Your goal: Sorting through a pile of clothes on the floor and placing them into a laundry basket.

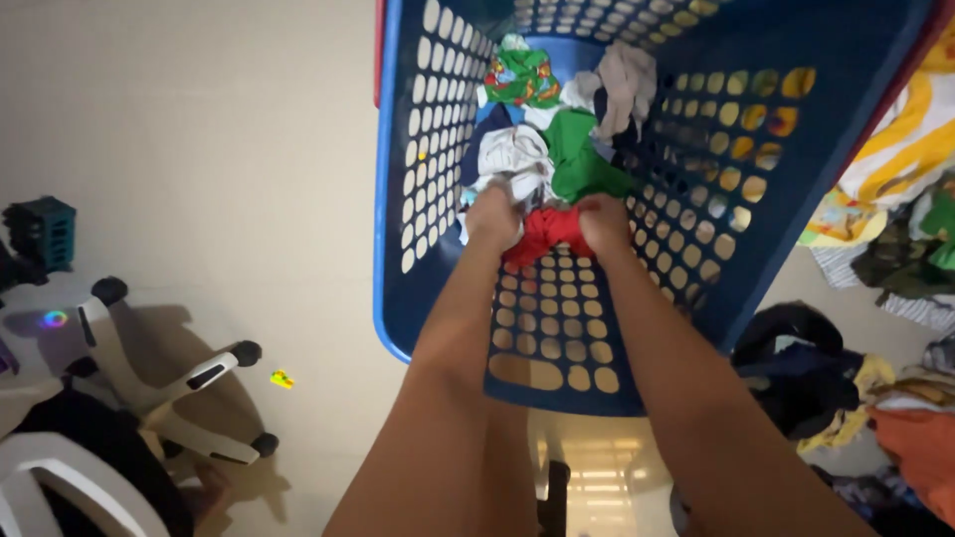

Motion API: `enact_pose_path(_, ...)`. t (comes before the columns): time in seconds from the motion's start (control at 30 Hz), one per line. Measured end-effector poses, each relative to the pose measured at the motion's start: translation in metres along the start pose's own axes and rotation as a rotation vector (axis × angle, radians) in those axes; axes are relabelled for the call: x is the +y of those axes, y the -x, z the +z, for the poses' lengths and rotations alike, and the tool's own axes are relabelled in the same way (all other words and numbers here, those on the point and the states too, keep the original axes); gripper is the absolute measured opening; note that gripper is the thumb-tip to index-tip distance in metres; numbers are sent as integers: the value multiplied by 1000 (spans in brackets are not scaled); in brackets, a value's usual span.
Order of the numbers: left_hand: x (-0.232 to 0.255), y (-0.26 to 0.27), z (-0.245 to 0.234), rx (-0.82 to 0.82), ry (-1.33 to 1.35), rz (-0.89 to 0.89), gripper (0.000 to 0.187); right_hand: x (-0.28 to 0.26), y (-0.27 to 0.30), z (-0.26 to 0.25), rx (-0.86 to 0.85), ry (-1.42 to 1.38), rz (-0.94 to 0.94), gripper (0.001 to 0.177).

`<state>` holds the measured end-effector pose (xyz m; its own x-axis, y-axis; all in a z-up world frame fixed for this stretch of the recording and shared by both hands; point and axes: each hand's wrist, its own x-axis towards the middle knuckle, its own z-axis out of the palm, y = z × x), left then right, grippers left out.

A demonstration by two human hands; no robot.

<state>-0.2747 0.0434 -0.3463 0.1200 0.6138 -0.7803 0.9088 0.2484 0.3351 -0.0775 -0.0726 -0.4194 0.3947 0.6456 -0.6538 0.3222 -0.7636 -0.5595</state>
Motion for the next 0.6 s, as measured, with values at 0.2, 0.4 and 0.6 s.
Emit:
enact_pose_path(0.2,66,20,-48,-424,1418,-32,49,-103,38,-32,-446,-1011,325,49)
enact_pose_path(0.4,72,-15,-101,-275,1758,83,52,-167,67,-70,-680,-1484,242,61)
enact_pose_path(0.6,79,2,-148,197,765,133,47,-154,47,-110,-98,-960,211,41)
